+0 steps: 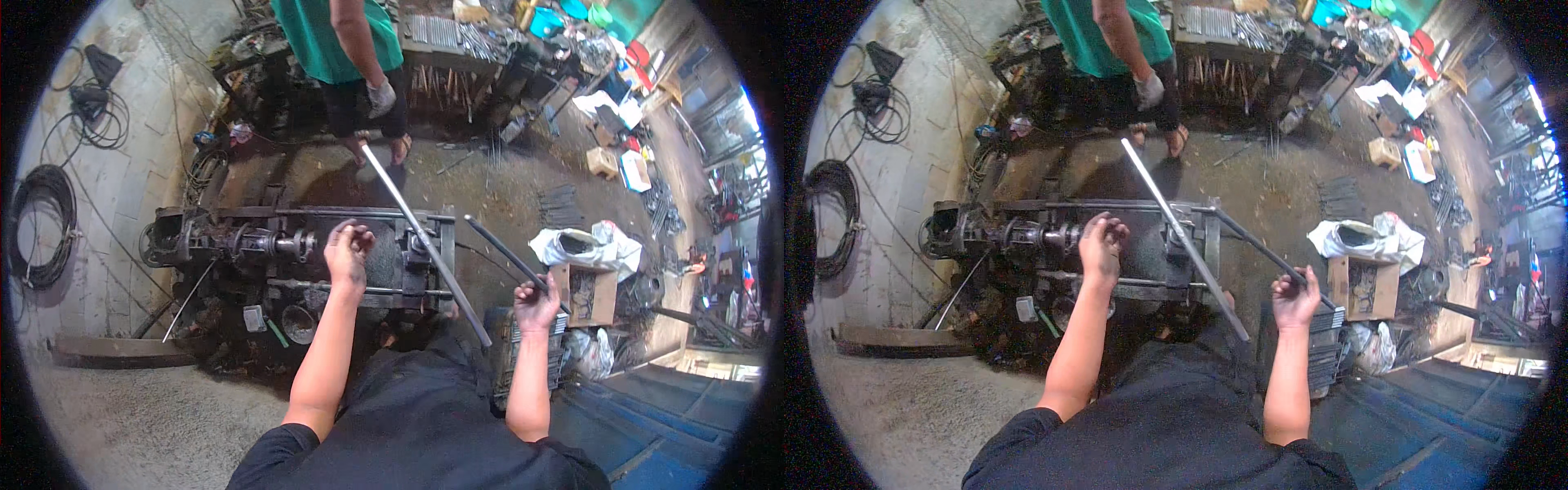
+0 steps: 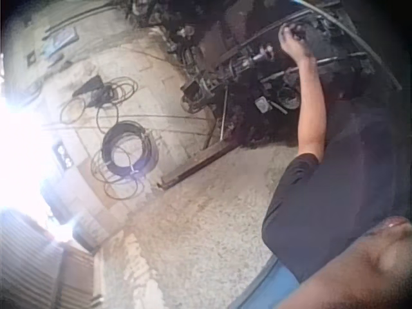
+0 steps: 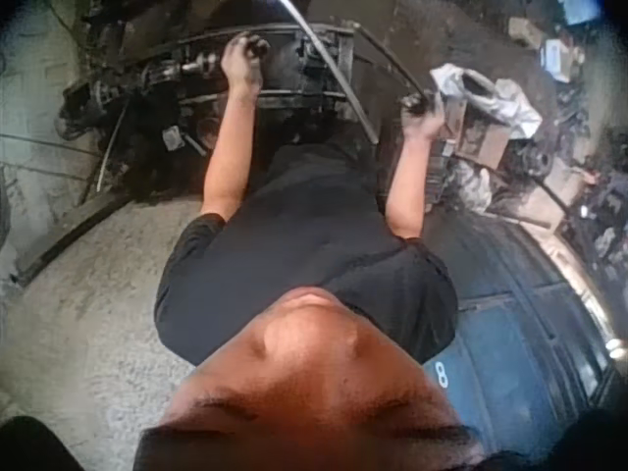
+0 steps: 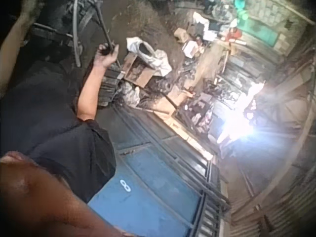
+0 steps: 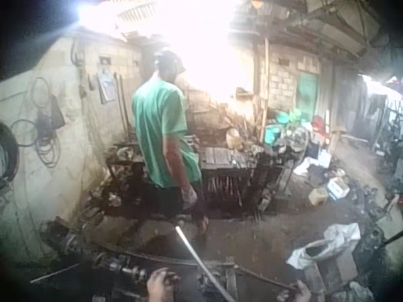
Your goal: Using a manual lathe to machine a metal rod.
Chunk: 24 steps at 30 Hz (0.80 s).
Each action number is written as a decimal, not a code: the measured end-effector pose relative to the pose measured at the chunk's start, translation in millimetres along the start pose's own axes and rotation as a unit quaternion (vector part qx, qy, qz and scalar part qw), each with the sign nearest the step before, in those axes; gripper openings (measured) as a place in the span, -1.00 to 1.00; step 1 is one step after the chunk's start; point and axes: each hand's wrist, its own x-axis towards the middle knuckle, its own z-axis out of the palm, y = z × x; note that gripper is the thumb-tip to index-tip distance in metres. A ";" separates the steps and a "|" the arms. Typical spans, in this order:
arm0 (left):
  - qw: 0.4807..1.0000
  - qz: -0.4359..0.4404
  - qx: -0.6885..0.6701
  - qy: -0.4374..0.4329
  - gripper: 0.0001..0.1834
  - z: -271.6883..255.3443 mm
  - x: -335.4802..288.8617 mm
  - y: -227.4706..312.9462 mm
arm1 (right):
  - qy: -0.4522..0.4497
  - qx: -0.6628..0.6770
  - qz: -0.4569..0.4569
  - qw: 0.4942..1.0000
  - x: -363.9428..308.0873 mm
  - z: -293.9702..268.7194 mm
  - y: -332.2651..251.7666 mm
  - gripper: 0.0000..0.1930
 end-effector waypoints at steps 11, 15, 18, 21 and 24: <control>0.876 -0.124 0.467 -0.009 -0.80 -39.0 47.5 -135.3 | 0.095 -0.104 0.176 0.974 75.7 -104.1 56.1 -0.73; 0.854 -0.058 0.516 -0.002 -0.77 -29.9 49.1 -128.8 | 0.044 -0.131 0.197 0.971 106.1 -114.0 71.0 -0.73; 0.880 -0.076 0.467 -0.048 -0.68 -28.9 47.4 -132.6 | 0.049 -0.136 0.206 0.968 131.5 -116.8 74.2 -0.75; 0.867 0.018 0.482 -0.124 -0.62 -25.3 35.2 -140.0 | 0.048 -0.142 0.214 0.965 151.9 -122.4 70.5 -0.76; 0.919 -0.114 0.367 -0.083 -0.61 -69.9 55.3 -140.5 | 0.015 -0.150 0.232 0.961 166.3 -112.2 78.2 -0.76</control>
